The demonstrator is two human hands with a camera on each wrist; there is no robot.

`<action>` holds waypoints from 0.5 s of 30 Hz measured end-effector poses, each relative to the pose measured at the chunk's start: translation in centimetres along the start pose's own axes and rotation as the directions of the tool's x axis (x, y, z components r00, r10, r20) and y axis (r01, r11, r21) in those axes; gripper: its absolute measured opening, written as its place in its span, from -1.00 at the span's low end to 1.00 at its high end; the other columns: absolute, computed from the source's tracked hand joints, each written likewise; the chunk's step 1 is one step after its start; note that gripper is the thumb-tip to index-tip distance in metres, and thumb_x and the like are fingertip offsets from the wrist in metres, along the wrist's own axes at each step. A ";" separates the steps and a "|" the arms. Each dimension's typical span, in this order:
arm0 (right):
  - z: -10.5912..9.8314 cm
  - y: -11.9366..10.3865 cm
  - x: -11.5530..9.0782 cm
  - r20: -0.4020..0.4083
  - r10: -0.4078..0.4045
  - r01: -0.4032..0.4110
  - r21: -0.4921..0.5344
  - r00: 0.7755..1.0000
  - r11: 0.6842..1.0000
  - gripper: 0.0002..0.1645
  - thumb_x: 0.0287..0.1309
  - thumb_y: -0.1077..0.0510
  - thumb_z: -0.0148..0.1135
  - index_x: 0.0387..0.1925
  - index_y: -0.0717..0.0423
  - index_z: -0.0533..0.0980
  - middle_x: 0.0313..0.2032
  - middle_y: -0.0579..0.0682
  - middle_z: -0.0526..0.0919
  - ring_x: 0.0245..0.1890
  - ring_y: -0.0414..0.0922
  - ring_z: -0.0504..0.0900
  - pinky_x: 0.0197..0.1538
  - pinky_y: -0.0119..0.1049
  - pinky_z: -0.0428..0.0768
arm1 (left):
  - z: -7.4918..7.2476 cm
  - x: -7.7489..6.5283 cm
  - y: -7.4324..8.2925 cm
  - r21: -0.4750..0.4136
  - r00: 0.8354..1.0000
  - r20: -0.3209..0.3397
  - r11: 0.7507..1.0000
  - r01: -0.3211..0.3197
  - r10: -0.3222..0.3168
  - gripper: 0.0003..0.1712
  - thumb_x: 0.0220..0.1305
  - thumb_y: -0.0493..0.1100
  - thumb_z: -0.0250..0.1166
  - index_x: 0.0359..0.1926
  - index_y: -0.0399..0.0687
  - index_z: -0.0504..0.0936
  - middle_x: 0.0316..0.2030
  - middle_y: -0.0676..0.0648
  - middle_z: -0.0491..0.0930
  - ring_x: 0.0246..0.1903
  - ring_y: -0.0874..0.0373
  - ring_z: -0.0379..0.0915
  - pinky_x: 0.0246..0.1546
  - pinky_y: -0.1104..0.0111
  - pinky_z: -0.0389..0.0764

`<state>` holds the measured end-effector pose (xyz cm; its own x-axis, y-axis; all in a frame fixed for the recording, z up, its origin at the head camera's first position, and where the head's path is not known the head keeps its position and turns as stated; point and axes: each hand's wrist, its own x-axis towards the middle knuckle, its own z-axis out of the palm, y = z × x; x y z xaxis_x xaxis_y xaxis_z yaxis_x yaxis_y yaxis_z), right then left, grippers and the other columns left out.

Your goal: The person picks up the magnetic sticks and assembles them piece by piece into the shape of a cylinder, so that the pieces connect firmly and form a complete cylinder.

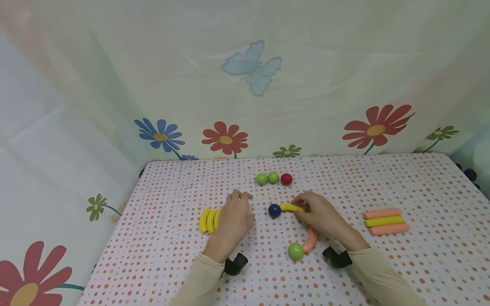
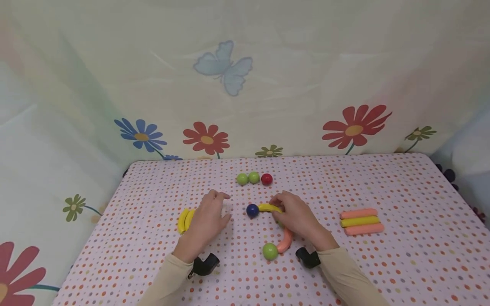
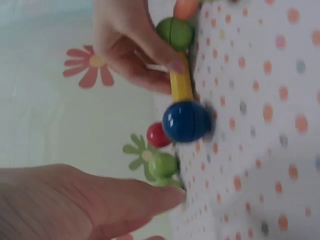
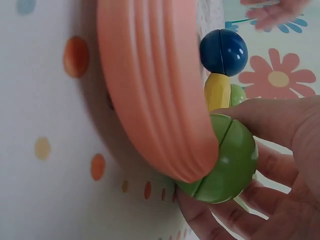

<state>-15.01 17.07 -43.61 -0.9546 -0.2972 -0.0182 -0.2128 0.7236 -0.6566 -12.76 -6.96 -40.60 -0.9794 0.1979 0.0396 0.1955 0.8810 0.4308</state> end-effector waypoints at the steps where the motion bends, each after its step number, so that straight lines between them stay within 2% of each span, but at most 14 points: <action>1: 0.0 0.1 0.0 -0.003 0.007 -0.007 -0.003 1.000 1.000 -0.74 0.21 0.32 0.42 -0.06 0.29 0.67 -0.20 0.05 0.66 -0.31 -0.12 0.54 -0.24 -0.22 0.54 | -0.2 -0.2 -0.3 0.004 1.000 -0.012 1.000 0.024 -0.024 -0.57 0.22 -0.36 0.48 0.11 -0.33 0.63 -0.02 -0.27 0.52 -0.06 -0.12 0.47 -0.18 0.12 0.64; 5: -0.1 0.2 -0.2 -0.022 0.023 -0.023 -0.012 1.000 1.000 -0.73 0.17 0.32 0.44 -0.08 0.29 0.68 -0.23 0.04 0.66 -0.33 -0.12 0.54 -0.28 -0.24 0.53 | -0.3 -0.7 -1.7 -0.006 0.993 -0.021 0.993 0.120 -0.120 -0.62 0.20 -0.46 0.43 0.06 -0.38 0.63 -0.03 -0.30 0.50 -0.07 -0.15 0.43 -0.18 0.11 0.61; 8: -0.1 0.3 -0.4 -0.037 0.035 -0.036 -0.017 0.999 0.999 -0.73 0.15 0.32 0.46 -0.08 0.29 0.68 -0.25 0.04 0.66 -0.33 -0.11 0.56 -0.30 -0.23 0.53 | -0.2 -0.9 -2.3 -0.006 0.988 -0.017 0.988 0.151 -0.151 -0.65 0.19 -0.53 0.37 0.02 -0.40 0.64 -0.03 -0.30 0.49 -0.08 -0.13 0.42 -0.24 0.12 0.62; 12: -0.2 0.5 -0.5 -0.053 0.049 -0.051 -0.029 0.997 0.998 -0.73 0.15 0.31 0.46 -0.09 0.28 0.68 -0.25 0.05 0.67 -0.32 -0.10 0.58 -0.29 -0.21 0.54 | 0.0 -1.2 -2.6 0.018 0.991 -0.034 0.992 0.128 -0.128 -0.73 0.25 -0.54 0.30 -0.03 -0.38 0.66 -0.09 -0.29 0.50 -0.13 -0.13 0.47 -0.29 0.11 0.64; 15: -0.3 0.6 -0.5 -0.055 0.058 -0.060 -0.031 0.997 0.998 -0.73 0.15 0.30 0.46 -0.09 0.28 0.68 -0.25 0.05 0.67 -0.31 -0.09 0.57 -0.29 -0.19 0.54 | 0.6 -1.4 -3.0 0.028 0.994 -0.066 0.996 0.085 -0.083 -0.85 0.33 -0.46 0.32 -0.09 -0.37 0.66 -0.20 -0.27 0.54 -0.22 -0.15 0.53 -0.29 0.08 0.65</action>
<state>-14.70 17.82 -43.80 -0.9753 -0.2202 -0.0150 -0.1617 0.7592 -0.6305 -11.91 -9.64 -42.46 -0.9935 0.0951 0.0629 0.1126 0.9064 0.4072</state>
